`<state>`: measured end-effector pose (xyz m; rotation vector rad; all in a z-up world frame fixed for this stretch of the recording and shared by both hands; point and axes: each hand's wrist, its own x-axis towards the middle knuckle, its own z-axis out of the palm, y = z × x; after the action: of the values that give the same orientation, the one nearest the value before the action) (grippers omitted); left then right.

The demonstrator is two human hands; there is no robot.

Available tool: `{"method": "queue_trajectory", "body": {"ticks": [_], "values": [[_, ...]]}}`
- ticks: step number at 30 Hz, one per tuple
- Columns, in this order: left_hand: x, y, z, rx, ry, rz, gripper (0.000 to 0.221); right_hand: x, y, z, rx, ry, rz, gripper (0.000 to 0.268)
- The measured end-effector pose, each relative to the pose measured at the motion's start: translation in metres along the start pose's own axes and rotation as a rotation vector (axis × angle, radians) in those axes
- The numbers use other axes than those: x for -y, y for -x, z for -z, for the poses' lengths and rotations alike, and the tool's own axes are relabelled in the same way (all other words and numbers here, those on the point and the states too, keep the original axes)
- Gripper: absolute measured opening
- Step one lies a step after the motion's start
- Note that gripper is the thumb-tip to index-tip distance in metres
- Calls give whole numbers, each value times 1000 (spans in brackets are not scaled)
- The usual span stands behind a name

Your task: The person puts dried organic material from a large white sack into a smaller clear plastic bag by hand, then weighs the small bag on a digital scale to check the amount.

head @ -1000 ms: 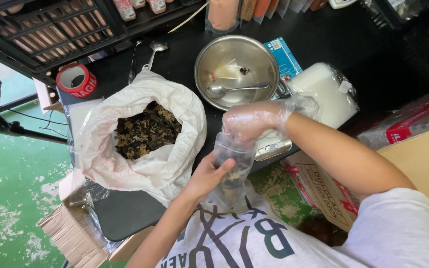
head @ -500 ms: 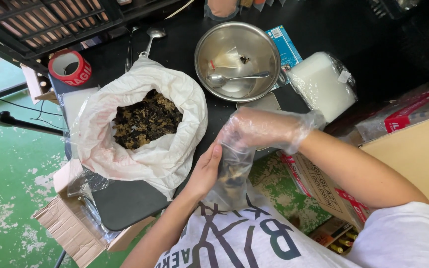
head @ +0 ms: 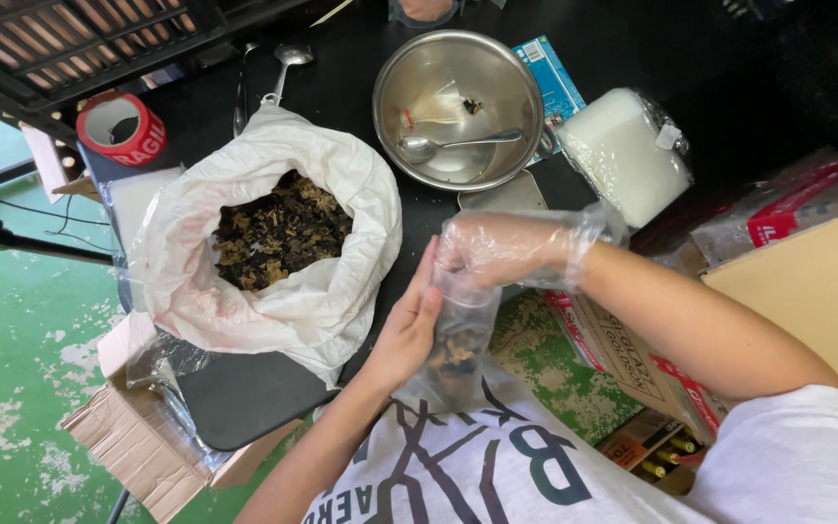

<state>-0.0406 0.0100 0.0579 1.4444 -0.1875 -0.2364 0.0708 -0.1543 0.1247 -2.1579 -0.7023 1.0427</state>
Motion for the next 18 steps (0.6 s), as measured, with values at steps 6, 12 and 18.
{"method": "queue_trajectory", "body": {"ticks": [6, 12, 18], "values": [[30, -7, 2, 21, 40, 107, 98, 21, -17, -8, -114, 304, 105, 13], [9, -16, 11, -24, 130, 225, 56, 36, -15, 62, -303, 119, 89, 14], [7, -27, 22, -133, 80, 171, 38, -170, -132, 141, -586, 599, -357, 17]]}}
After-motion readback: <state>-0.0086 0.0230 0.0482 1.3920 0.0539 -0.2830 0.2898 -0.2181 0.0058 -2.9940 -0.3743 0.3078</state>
